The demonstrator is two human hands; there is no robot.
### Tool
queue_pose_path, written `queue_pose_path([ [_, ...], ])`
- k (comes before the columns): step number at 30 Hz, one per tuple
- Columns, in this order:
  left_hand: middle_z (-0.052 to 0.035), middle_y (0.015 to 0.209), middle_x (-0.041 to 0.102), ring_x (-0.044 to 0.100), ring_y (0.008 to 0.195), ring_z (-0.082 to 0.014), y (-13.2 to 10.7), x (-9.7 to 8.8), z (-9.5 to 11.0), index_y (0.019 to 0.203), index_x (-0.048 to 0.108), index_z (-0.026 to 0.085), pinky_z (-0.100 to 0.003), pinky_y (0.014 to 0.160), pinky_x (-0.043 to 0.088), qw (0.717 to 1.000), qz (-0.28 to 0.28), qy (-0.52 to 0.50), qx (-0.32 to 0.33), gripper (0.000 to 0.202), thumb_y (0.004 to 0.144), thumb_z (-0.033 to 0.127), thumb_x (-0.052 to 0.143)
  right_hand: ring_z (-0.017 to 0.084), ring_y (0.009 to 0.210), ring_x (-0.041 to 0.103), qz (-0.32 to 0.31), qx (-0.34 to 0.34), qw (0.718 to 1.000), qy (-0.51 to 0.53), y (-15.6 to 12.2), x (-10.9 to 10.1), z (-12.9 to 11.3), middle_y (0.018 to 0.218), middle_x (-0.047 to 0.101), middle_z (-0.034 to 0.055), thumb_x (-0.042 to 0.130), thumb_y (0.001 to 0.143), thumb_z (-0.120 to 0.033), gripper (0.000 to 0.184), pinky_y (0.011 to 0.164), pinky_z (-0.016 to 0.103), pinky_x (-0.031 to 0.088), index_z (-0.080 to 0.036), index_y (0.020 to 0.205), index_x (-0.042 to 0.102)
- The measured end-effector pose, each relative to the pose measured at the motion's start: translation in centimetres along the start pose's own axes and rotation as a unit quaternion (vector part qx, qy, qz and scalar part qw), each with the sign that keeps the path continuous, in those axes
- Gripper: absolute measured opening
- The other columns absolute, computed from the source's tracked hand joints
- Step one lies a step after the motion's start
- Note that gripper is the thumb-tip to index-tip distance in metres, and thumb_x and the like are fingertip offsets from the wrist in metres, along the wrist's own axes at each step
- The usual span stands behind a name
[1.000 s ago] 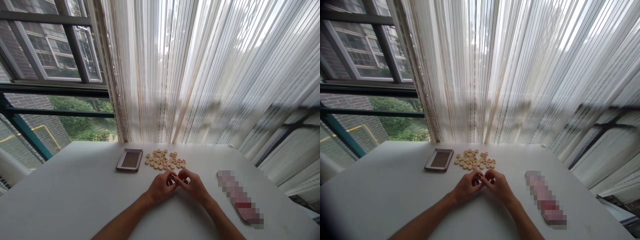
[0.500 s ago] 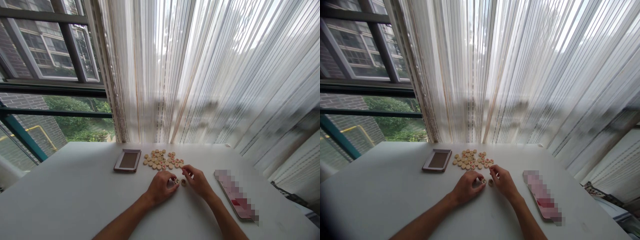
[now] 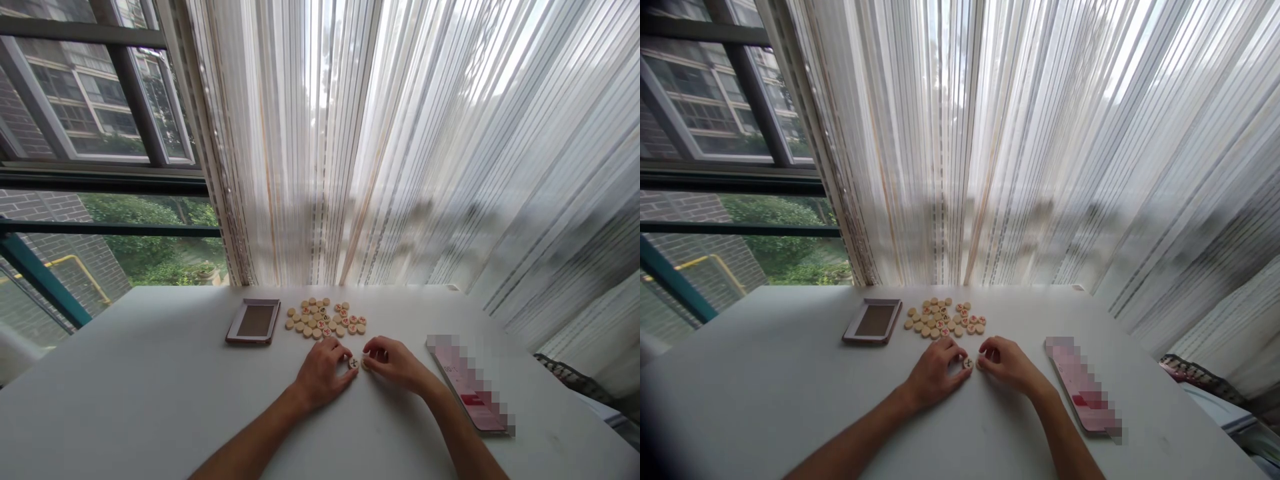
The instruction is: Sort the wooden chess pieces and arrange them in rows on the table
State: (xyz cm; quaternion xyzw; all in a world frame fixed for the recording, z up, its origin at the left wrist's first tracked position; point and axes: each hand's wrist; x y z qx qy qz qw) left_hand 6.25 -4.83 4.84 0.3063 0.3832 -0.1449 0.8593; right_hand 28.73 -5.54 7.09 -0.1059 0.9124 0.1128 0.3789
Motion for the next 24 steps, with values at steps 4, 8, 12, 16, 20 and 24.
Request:
queue_pose_path([
  [4, -0.0049, 0.093, 0.061, 0.058, 0.091, -0.0222, 0.03, 0.07, -0.06, 0.096, 0.068, 0.022, -0.034, 0.084, 0.046, 1.000, 0.003, 0.001, -0.001, 0.020, 0.082, 0.037, 0.069, 0.015, 0.068, 0.057, -0.010, 0.005, 1.000, -0.003, -0.02, -0.29, -0.25, 0.077, 0.066, 0.0008, 0.065, 0.081, -0.032, 0.014, 0.061, 0.024, 0.045, -0.021, 0.089, 0.070],
  [8, -0.0051, 0.093, 0.060, 0.058, 0.090, -0.0220, 0.00, 0.09, -0.12, 0.095, 0.069, 0.022, -0.034, 0.084, 0.046, 1.000, 0.003, 0.000, -0.002, 0.020, 0.082, 0.037, 0.069, 0.015, 0.069, 0.057, -0.020, 0.002, 1.000, -0.001, -0.09, -0.51, -0.57, 0.078, 0.066, 0.0010, 0.064, 0.082, -0.031, 0.013, 0.062, 0.024, 0.045, -0.021, 0.088, 0.071],
  [12, -0.0056, 0.093, 0.061, 0.057, 0.091, -0.0227, -0.01, 0.02, -0.11, 0.095, 0.069, 0.022, -0.035, 0.084, 0.046, 1.000, 0.001, 0.000, -0.001, 0.020, 0.082, 0.037, 0.070, 0.016, 0.070, 0.057, -0.024, 0.004, 1.000, -0.001, -0.08, -0.60, -0.70, 0.078, 0.067, 0.0009, 0.064, 0.082, -0.031, 0.013, 0.063, 0.025, 0.044, -0.021, 0.086, 0.071],
  [16, -0.0053, 0.093, 0.061, 0.057, 0.092, -0.0226, 0.01, -0.08, -0.04, 0.095, 0.068, 0.022, -0.034, 0.085, 0.046, 1.000, 0.001, -0.002, 0.000, 0.019, 0.082, 0.036, 0.070, 0.016, 0.070, 0.058, -0.014, 0.006, 1.000, 0.002, -0.02, -0.52, -0.64, 0.078, 0.069, 0.0011, 0.058, 0.087, -0.030, 0.016, 0.064, 0.025, 0.044, -0.020, 0.087, 0.071],
  [20, -0.0053, 0.093, 0.061, 0.058, 0.092, -0.0226, 0.01, -0.13, 0.06, 0.095, 0.069, 0.022, -0.034, 0.085, 0.046, 1.000, 0.000, 0.001, -0.003, 0.019, 0.082, 0.036, 0.070, 0.016, 0.068, 0.057, -0.010, 0.007, 1.000, 0.005, 0.06, -0.34, -0.44, 0.076, 0.069, 0.0010, 0.058, 0.086, -0.030, 0.016, 0.063, 0.025, 0.044, -0.020, 0.085, 0.070],
  [24, -0.0053, 0.093, 0.061, 0.058, 0.092, -0.0228, 0.06, -0.17, 0.08, 0.095, 0.069, 0.023, -0.035, 0.085, 0.046, 1.000, -0.002, 0.002, -0.003, 0.019, 0.083, 0.037, 0.069, 0.016, 0.067, 0.057, -0.009, 0.003, 1.000, 0.006, 0.11, -0.18, -0.36, 0.074, 0.068, 0.0009, 0.060, 0.084, -0.031, 0.016, 0.061, 0.025, 0.043, -0.020, 0.084, 0.071],
])
Point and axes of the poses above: each hand's wrist, its own y-axis towards the middle knuckle, its own x-axis out of the palm, z = x × y
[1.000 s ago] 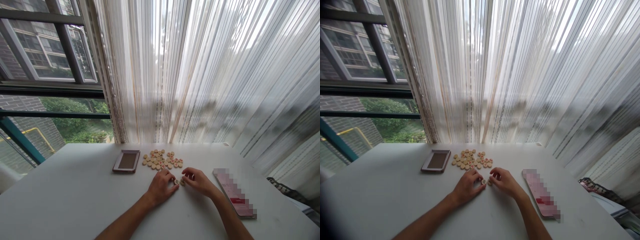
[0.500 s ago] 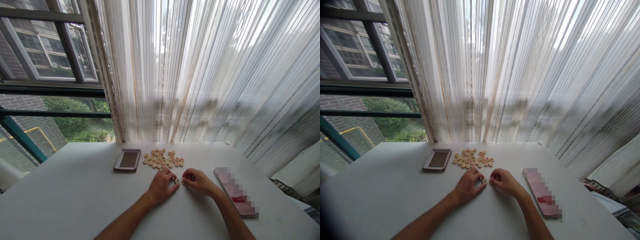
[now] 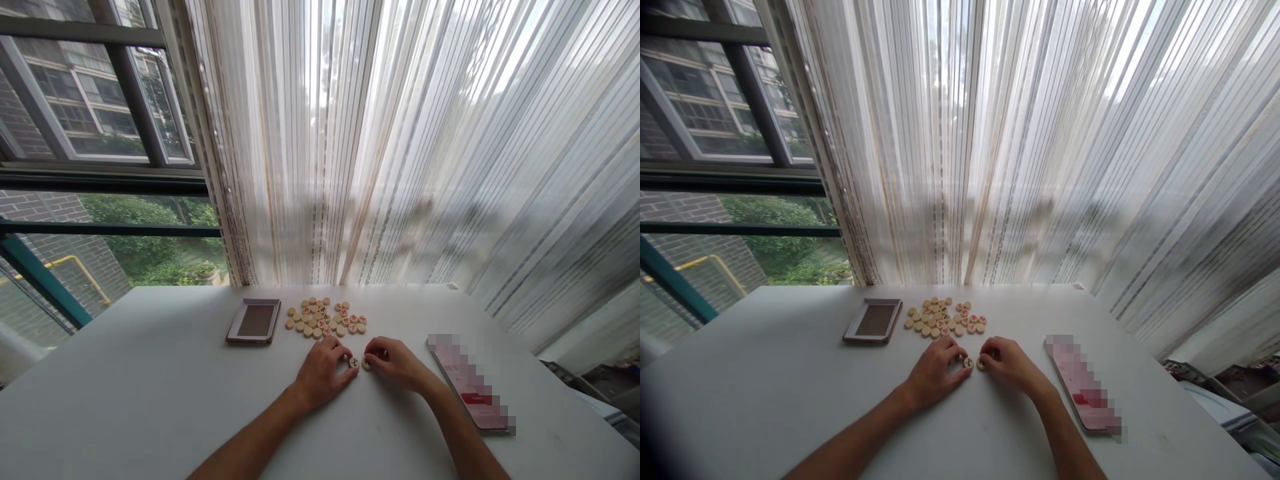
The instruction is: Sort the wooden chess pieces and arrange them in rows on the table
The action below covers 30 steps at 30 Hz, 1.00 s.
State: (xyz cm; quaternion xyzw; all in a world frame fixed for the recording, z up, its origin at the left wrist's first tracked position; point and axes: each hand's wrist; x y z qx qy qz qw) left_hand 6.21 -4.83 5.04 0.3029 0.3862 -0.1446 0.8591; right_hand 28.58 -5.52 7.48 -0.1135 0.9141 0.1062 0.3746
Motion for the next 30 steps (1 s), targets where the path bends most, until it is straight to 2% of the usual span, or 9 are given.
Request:
queue_pose_path([
  [7, -0.0058, 0.093, 0.061, 0.058, 0.091, -0.0234, 0.0, 0.0, -0.1, 0.094, 0.069, 0.023, -0.035, 0.084, 0.047, 1.000, 0.001, -0.004, -0.001, 0.019, 0.082, 0.037, 0.070, 0.017, 0.066, 0.059, 0.016, 0.000, 1.000, 0.002, 0.0, 0.0, -0.2, 0.073, 0.070, 0.0017, 0.056, 0.087, -0.034, 0.022, 0.061, 0.025, 0.044, -0.020, 0.082, 0.072],
  [16, -0.0058, 0.093, 0.062, 0.058, 0.091, -0.0232, 0.0, -0.2, 0.1, 0.094, 0.069, 0.023, -0.035, 0.084, 0.046, 1.000, -0.002, -0.001, -0.001, 0.019, 0.083, 0.038, 0.069, 0.016, 0.064, 0.057, 0.034, -0.012, 0.999, 0.003, 0.0, 0.1, -0.2, 0.071, 0.068, 0.0005, 0.059, 0.086, -0.035, 0.021, 0.060, 0.024, 0.043, -0.020, 0.079, 0.072],
  [21, -0.0053, 0.092, 0.062, 0.058, 0.089, -0.0230, 0.0, -0.2, 0.0, 0.099, 0.067, 0.022, -0.035, 0.083, 0.046, 1.000, -0.002, -0.005, 0.002, 0.023, 0.083, 0.038, 0.069, 0.016, 0.064, 0.055, 0.102, -0.007, 0.995, 0.002, 0.7, 0.5, 0.4, 0.070, 0.066, 0.0013, 0.052, 0.090, -0.042, 0.031, 0.061, 0.026, 0.043, -0.019, 0.081, 0.071],
  [25, -0.0046, 0.091, 0.064, 0.059, 0.083, -0.0201, -0.1, -0.3, 0.1, 0.101, 0.065, 0.022, -0.034, 0.082, 0.046, 0.999, 0.014, -0.029, -0.005, 0.014, 0.091, 0.029, 0.060, 0.017, 0.063, 0.057, 0.165, 0.012, 0.986, 0.013, 1.4, 1.0, 1.2, 0.074, 0.069, 0.0043, 0.047, 0.092, -0.051, 0.040, 0.061, 0.028, 0.046, -0.018, 0.090, 0.071],
  [30, -0.0046, 0.095, 0.066, 0.061, 0.084, -0.0194, 0.7, -1.4, -0.3, 0.100, 0.064, 0.022, -0.034, 0.085, 0.046, 0.999, 0.033, -0.033, -0.005, 0.012, 0.092, 0.023, 0.056, 0.019, 0.064, 0.060, 0.226, 0.031, 0.973, 0.029, 1.9, 1.4, 1.8, 0.078, 0.071, 0.0066, 0.042, 0.093, -0.057, 0.049, 0.061, 0.030, 0.048, -0.017, 0.097, 0.070],
])
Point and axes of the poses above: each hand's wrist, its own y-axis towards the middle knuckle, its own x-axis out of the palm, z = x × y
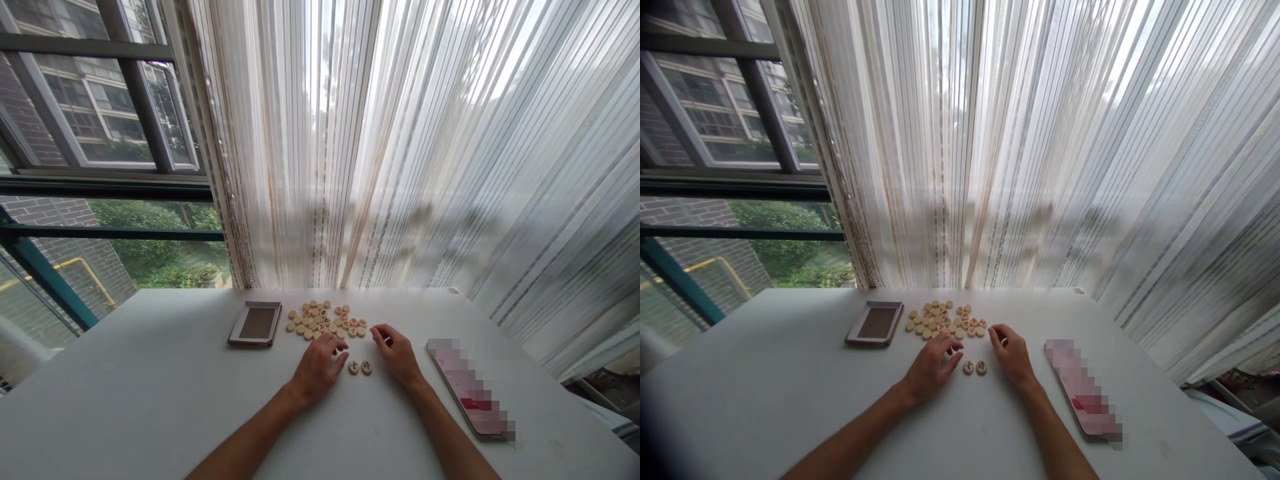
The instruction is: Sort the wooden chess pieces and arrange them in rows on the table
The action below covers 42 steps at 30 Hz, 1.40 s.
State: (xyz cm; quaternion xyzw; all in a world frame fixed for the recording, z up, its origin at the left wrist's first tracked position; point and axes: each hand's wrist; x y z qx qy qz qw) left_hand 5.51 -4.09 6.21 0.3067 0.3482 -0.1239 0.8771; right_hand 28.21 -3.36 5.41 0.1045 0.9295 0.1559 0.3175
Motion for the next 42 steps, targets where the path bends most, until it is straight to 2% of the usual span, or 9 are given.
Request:
queue_pose_path([
  [6, -0.0068, 0.106, 0.068, 0.059, 0.104, -0.0237, 5.0, -3.7, -4.0, 0.102, 0.067, 0.021, -0.036, 0.094, 0.045, 0.996, -0.051, 0.072, -0.029, 0.017, 0.089, 0.025, 0.056, 0.021, 0.070, 0.064, 0.023, -0.001, 1.000, 0.015, 0.0, 0.3, 0.2, 0.083, 0.072, 0.0088, 0.043, 0.091, -0.063, 0.052, 0.064, 0.031, 0.050, -0.018, 0.092, 0.070],
  [11, -0.0075, 0.104, 0.069, 0.062, 0.097, -0.0223, 9.5, -6.8, -8.0, 0.104, 0.069, 0.020, -0.034, 0.090, 0.048, 0.989, -0.092, 0.099, -0.060, 0.021, 0.088, 0.027, 0.056, 0.021, 0.071, 0.065, 0.028, -0.004, 0.999, 0.023, 0.1, 0.4, 0.3, 0.085, 0.073, 0.0092, 0.045, 0.091, -0.060, 0.049, 0.065, 0.031, 0.050, -0.018, 0.091, 0.070],
  [16, -0.0059, 0.100, 0.070, 0.064, 0.090, -0.0210, 11.0, -7.3, -9.4, 0.099, 0.071, 0.021, -0.030, 0.083, 0.049, 0.980, -0.145, 0.118, -0.065, 0.021, 0.084, 0.031, 0.060, 0.022, 0.073, 0.065, 0.029, -0.005, 0.999, 0.030, 0.2, 0.5, 0.5, 0.085, 0.073, 0.0095, 0.045, 0.091, -0.060, 0.049, 0.066, 0.031, 0.050, -0.018, 0.090, 0.070],
  [21, -0.0064, 0.097, 0.069, 0.065, 0.087, -0.0208, 10.9, -5.6, -8.1, 0.099, 0.072, 0.021, -0.028, 0.078, 0.048, 0.977, -0.173, 0.122, -0.036, 0.022, 0.083, 0.033, 0.062, 0.022, 0.071, 0.065, 0.029, -0.001, 0.999, 0.033, 0.2, 0.6, 0.6, 0.085, 0.073, 0.0094, 0.045, 0.090, -0.061, 0.049, 0.065, 0.031, 0.050, -0.018, 0.090, 0.070],
  [26, -0.0049, 0.095, 0.068, 0.063, 0.088, -0.0221, 9.6, -3.5, -4.7, 0.094, 0.073, 0.024, -0.029, 0.077, 0.046, 0.971, -0.202, 0.121, 0.038, 0.024, 0.077, 0.041, 0.070, 0.021, 0.070, 0.065, 0.029, -0.001, 0.999, 0.033, 0.2, 0.6, 0.5, 0.084, 0.074, 0.0079, 0.047, 0.091, -0.056, 0.044, 0.064, 0.030, 0.050, -0.019, 0.089, 0.070],
  [30, -0.0036, 0.093, 0.068, 0.061, 0.092, -0.0241, 8.4, -2.8, -2.6, 0.087, 0.071, 0.026, -0.032, 0.081, 0.044, 0.965, -0.212, 0.130, 0.087, 0.016, 0.073, 0.033, 0.073, 0.021, 0.070, 0.065, 0.028, -0.003, 0.999, 0.034, 0.2, 0.5, 0.5, 0.083, 0.073, 0.0074, 0.048, 0.092, -0.052, 0.040, 0.064, 0.029, 0.049, -0.019, 0.088, 0.070],
  [35, -0.0053, 0.090, 0.067, 0.061, 0.091, -0.0248, 7.7, -2.9, -2.0, 0.081, 0.068, 0.023, -0.034, 0.083, 0.043, 0.962, -0.208, 0.139, 0.109, 0.006, 0.076, 0.020, 0.066, 0.021, 0.071, 0.065, 0.024, -0.007, 0.999, 0.037, 0.2, 0.4, 0.4, 0.084, 0.073, 0.0069, 0.047, 0.093, -0.049, 0.038, 0.066, 0.029, 0.049, -0.019, 0.089, 0.069],
  [39, -0.0050, 0.086, 0.068, 0.062, 0.087, -0.0240, 7.5, -3.0, -2.1, 0.080, 0.068, 0.023, -0.034, 0.082, 0.044, 0.965, -0.204, 0.124, 0.108, 0.006, 0.078, 0.019, 0.064, 0.021, 0.071, 0.065, 0.024, -0.010, 0.999, 0.037, 0.2, 0.5, 0.4, 0.083, 0.073, 0.0076, 0.046, 0.093, -0.050, 0.039, 0.065, 0.030, 0.050, -0.019, 0.088, 0.069],
  [42, -0.0048, 0.089, 0.068, 0.063, 0.086, -0.0225, 7.5, -3.0, -2.0, 0.089, 0.069, 0.023, -0.033, 0.079, 0.046, 0.972, -0.192, 0.099, 0.097, 0.010, 0.080, 0.021, 0.064, 0.021, 0.071, 0.064, 0.027, -0.016, 0.999, 0.037, 0.2, 0.5, 0.4, 0.082, 0.072, 0.0073, 0.046, 0.093, -0.049, 0.038, 0.065, 0.029, 0.050, -0.019, 0.088, 0.069],
])
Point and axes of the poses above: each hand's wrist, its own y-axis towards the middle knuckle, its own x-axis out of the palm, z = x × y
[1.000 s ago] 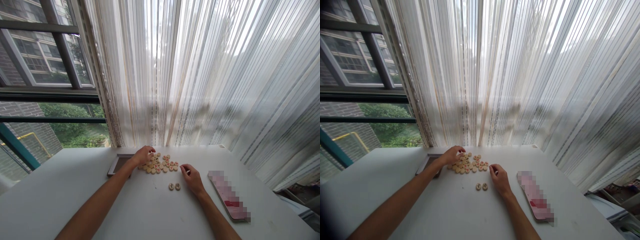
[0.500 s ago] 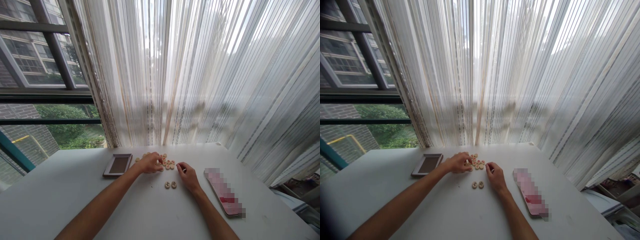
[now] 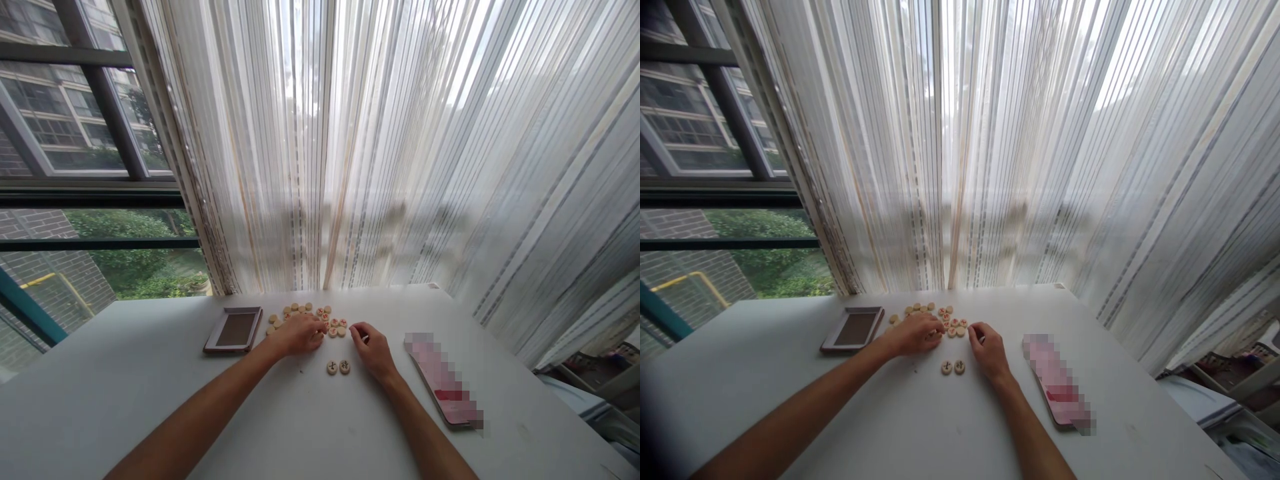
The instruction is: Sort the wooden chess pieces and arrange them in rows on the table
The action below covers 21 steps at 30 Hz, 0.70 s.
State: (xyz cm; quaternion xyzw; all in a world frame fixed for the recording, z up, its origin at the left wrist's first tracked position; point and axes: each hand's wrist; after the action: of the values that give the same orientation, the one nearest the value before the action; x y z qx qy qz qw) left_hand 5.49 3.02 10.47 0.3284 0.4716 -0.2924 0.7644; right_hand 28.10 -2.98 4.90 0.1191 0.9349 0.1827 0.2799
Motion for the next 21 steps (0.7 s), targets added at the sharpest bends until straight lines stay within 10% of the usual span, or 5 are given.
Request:
queue_pose_path([
  [5, -0.0085, 0.102, 0.067, 0.064, 0.081, -0.0169, -0.7, 0.5, 0.6, 0.120, 0.059, 0.018, -0.028, 0.071, 0.051, 0.983, 0.067, -0.162, -0.053, 0.034, 0.092, 0.037, 0.055, 0.021, 0.071, 0.063, 0.016, -0.017, 1.000, -0.002, 0.0, 0.0, -0.2, 0.083, 0.071, 0.0069, 0.047, 0.094, -0.044, 0.034, 0.064, 0.030, 0.049, -0.018, 0.090, 0.069],
  [11, -0.0077, 0.097, 0.065, 0.064, 0.089, -0.0188, -4.5, 3.4, 1.2, 0.118, 0.061, 0.016, -0.029, 0.074, 0.051, 0.850, 0.103, -0.499, -0.134, 0.039, 0.090, 0.042, 0.061, 0.019, 0.072, 0.062, -0.007, -0.064, 0.998, 0.003, -0.6, -0.2, -2.4, 0.084, 0.068, 0.0047, 0.052, 0.093, -0.035, 0.022, 0.063, 0.028, 0.048, -0.021, 0.094, 0.068],
  [21, -0.0084, 0.108, 0.066, 0.067, 0.100, -0.0220, -8.6, 4.5, 2.4, 0.108, 0.060, 0.016, -0.035, 0.088, 0.053, 0.750, 0.138, -0.634, -0.129, 0.030, 0.084, 0.031, 0.072, 0.019, 0.087, 0.062, -0.140, -0.185, 0.973, 0.012, -3.8, 1.3, -7.1, 0.096, 0.064, 0.0048, 0.061, 0.090, -0.023, 0.016, 0.079, 0.032, 0.052, -0.024, 0.105, 0.065],
])
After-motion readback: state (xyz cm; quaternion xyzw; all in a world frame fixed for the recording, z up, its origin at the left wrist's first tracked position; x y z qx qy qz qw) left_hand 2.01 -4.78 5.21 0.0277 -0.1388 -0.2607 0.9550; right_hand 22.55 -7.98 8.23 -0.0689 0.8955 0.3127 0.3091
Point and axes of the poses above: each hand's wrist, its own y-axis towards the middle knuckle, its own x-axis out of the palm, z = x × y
